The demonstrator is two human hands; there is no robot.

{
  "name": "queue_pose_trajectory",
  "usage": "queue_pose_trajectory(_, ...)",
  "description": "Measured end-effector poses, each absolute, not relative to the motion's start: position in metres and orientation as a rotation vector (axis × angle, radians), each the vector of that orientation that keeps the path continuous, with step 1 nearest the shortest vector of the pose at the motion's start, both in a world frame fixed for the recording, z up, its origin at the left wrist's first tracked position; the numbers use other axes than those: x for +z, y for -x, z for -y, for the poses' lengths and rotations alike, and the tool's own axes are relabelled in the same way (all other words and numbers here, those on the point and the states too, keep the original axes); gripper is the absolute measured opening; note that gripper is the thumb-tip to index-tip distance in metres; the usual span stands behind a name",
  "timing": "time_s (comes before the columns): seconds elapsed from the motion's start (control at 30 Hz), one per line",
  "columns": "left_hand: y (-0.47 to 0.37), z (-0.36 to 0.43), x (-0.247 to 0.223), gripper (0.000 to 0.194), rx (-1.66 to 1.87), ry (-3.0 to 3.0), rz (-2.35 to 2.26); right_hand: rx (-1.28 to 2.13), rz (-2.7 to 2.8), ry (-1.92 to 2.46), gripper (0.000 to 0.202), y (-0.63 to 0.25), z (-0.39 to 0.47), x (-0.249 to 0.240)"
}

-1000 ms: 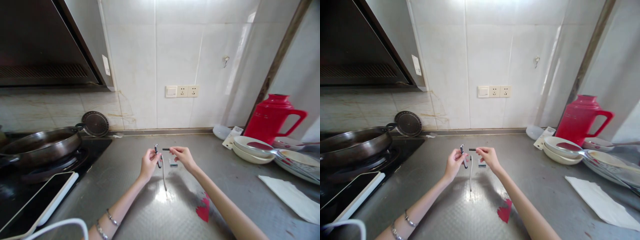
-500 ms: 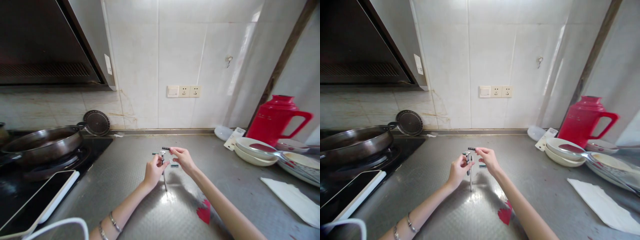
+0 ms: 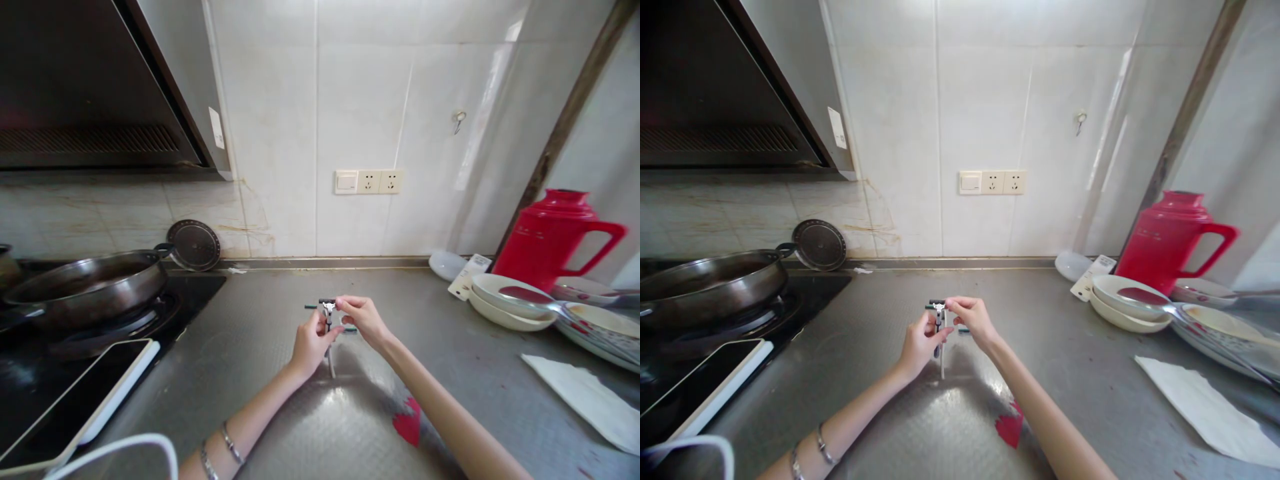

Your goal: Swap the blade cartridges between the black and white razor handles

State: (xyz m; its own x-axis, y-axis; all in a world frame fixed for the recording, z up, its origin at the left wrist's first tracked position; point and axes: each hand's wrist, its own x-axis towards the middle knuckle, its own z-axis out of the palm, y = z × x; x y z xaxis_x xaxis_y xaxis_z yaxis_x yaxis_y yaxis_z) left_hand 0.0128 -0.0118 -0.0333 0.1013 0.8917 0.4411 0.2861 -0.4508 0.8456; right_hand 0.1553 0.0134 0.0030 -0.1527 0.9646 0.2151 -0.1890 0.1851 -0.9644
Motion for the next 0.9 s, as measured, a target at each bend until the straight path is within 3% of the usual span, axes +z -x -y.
queue_pose_trajectory(0.9, -0.0177, 0.014, -0.0273, 0.031, 1.337, -1.627, -1.192, 1.108, 1.388, 0.92, 0.036, -0.1544, -0.0111, 0.0048)
